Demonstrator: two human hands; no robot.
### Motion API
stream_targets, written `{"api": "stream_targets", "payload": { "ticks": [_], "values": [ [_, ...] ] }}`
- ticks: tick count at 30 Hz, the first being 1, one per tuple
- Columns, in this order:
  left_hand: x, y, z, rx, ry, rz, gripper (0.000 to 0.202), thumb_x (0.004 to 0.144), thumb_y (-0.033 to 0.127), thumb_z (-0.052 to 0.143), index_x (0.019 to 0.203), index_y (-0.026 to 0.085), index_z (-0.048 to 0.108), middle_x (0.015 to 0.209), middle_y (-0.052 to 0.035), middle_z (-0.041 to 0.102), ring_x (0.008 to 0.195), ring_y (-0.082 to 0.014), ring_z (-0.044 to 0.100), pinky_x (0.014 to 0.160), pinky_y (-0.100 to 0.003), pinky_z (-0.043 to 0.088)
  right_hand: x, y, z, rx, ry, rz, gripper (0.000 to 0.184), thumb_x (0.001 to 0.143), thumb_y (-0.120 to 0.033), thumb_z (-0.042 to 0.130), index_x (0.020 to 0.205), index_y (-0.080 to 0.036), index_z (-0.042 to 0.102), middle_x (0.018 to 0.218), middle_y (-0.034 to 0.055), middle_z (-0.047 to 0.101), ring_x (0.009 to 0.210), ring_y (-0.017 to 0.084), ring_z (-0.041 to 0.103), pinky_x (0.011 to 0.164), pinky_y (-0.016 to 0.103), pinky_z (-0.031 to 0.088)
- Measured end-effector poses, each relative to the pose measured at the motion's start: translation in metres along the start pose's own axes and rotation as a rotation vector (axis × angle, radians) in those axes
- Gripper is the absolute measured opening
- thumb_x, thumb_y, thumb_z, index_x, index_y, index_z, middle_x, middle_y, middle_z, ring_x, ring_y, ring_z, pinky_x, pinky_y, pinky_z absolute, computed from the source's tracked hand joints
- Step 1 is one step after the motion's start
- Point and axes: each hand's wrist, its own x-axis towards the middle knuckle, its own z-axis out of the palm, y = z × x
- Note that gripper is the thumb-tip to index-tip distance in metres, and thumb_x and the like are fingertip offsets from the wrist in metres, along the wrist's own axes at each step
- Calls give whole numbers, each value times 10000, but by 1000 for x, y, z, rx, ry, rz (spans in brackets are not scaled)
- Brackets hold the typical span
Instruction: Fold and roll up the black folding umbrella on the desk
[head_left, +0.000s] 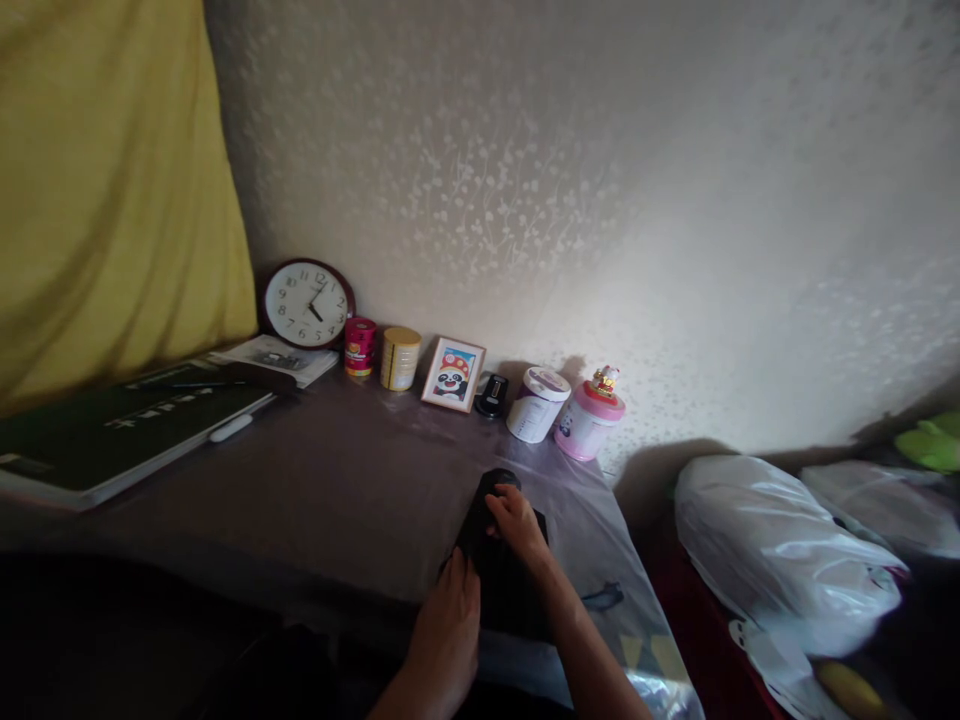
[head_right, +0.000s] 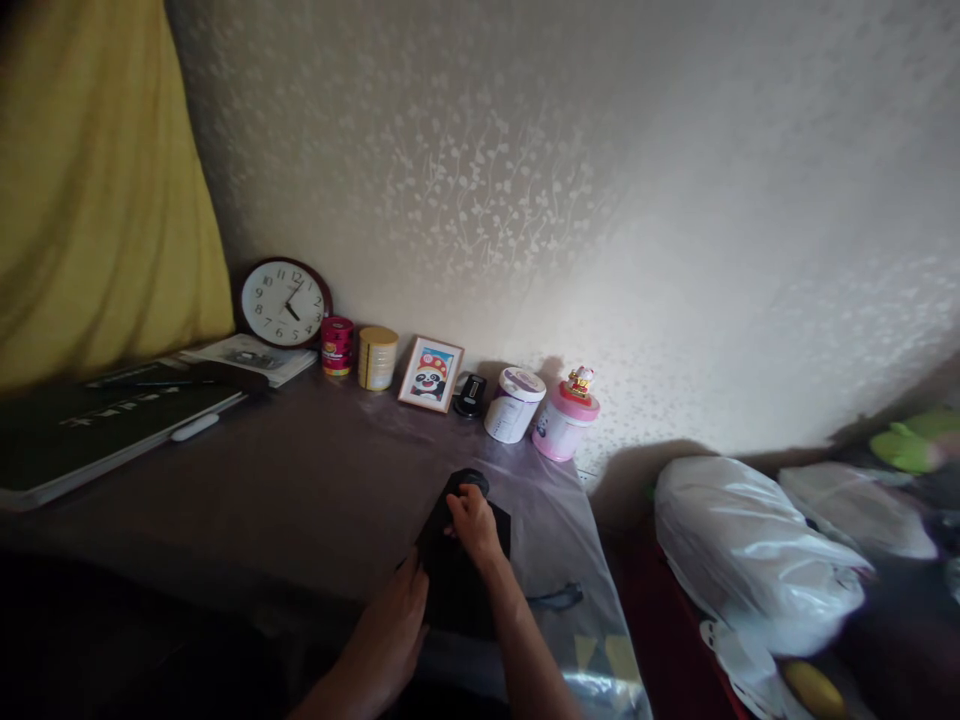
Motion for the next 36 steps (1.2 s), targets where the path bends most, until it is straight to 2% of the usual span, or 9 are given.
{"api": "stream_targets", "payload": {
  "ticks": [3,7,12,15,18,22,26,33,36],
  "values": [
    [-3,-2,4,2,30,-19,653,668,-1,420,1315,47,347,1339,-196,445,1226,-233,438,984,-340,403,-3,-7,1,6,-143,-57,261,831,-354,403,896,-158,563,679,12,689,480,103,565,513,223,420],
    [-9,-4,9,46,131,-45,563,712,76,467,1270,70,394,1264,-189,518,1124,-260,530,919,-382,456,-12,-17,-1,-74,-170,-96,234,847,-341,411,802,-180,575,704,11,710,531,109,584,577,234,434],
    [-8,1,-12,40,356,-1,316,814,208,464,1115,122,503,1141,-144,563,1070,-258,543,899,-399,460,-22,-26,-5,-100,-194,-151,243,860,-334,419,775,-201,603,741,8,715,671,139,622,643,246,434],
    [-4,8,-25,-21,332,114,228,797,162,471,1011,178,548,1148,-93,546,1066,-241,527,908,-404,451,-25,-26,-7,-72,-228,-182,254,865,-340,427,767,-198,612,750,12,710,718,144,631,671,247,435],
    [-2,11,-28,-26,270,115,222,771,102,463,937,200,571,1069,-59,571,995,-230,545,869,-409,466,-28,-24,-7,-32,-261,-213,265,875,-344,426,771,-194,618,750,8,708,717,138,632,674,240,438],
    [-3,8,-21,-14,264,52,212,779,101,432,918,193,562,951,-47,572,890,-212,554,813,-400,478,-31,-23,-7,-22,-311,-293,227,883,-295,434,838,-203,637,759,-8,709,735,130,635,699,228,444],
    [-2,6,-4,54,345,53,372,764,148,487,1136,143,492,1176,-124,509,1065,-261,510,885,-416,457,-36,-23,-9,-83,-336,-387,229,893,-271,431,903,-223,655,823,-12,699,787,129,625,739,232,448],
    [0,7,22,111,304,-12,517,770,72,417,1283,134,398,1249,-142,505,1073,-243,535,877,-380,476,-46,-5,-11,-166,-161,-592,261,914,-278,416,1022,-253,652,957,20,689,950,165,561,858,302,435],
    [-1,8,25,140,312,-22,528,773,79,432,1298,110,388,1256,-159,510,1081,-243,536,890,-375,470,-38,7,-9,-238,-136,-670,263,921,-268,406,1022,-245,647,1050,24,675,1125,192,488,1015,403,303]
  ]
}}
